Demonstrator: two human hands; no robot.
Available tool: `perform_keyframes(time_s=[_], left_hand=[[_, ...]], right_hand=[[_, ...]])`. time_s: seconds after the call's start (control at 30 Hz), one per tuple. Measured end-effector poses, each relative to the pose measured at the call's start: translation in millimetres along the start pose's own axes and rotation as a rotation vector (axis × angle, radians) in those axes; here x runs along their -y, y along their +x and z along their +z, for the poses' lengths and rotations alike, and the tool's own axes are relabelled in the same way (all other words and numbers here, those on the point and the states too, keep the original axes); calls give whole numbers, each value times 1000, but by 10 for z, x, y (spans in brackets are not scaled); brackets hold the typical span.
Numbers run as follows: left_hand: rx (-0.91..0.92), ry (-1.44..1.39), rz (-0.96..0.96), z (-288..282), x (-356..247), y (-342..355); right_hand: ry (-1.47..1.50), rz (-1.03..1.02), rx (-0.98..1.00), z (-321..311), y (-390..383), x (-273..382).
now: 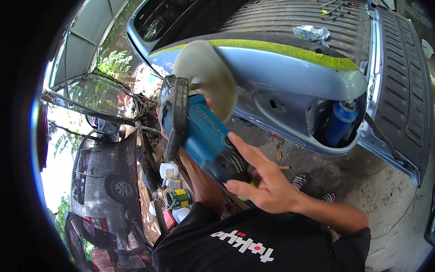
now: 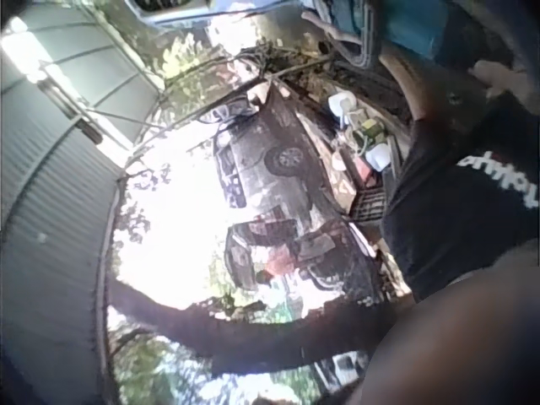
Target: The recorder uses a power polisher and spray to polish the exterior body panel of a pickup truck.
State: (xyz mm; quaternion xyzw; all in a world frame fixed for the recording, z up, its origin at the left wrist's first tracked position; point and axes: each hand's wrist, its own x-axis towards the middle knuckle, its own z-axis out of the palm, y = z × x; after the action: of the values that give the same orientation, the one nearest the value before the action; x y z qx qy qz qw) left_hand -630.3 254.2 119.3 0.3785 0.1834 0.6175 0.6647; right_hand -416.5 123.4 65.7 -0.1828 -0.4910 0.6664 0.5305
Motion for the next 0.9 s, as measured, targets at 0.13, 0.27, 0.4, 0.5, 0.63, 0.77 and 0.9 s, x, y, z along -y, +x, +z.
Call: perform_keyframes(time_s=[0.13, 0.27, 0.4, 0.5, 0.63, 0.77, 0.9], left_hand=[[-13, -121, -103, 518, 373, -414], [21, -343, -244, 935, 709, -715], [-277, -120, -334, 977, 1073, -1009], [-377, -45, -270, 780, 1204, -1103], [-370, -92, -149, 351, 1010, -921], [-176, -116, -6, -141, 594, -542], [-68, -138, 84, -509, 375, -296]], right_hand=[[-120, 20, -53, -140, -704, 178], [-447, -143, -118, -352, -1349, 212], [-567, -193, -184, -492, -1838, -1], [-545, -239, -143, -644, -1816, -244], [-585, -240, -45, -677, -1305, -468], [-539, -174, 47, -542, -468, -558], [-396, -55, 110, -447, 162, -488]])
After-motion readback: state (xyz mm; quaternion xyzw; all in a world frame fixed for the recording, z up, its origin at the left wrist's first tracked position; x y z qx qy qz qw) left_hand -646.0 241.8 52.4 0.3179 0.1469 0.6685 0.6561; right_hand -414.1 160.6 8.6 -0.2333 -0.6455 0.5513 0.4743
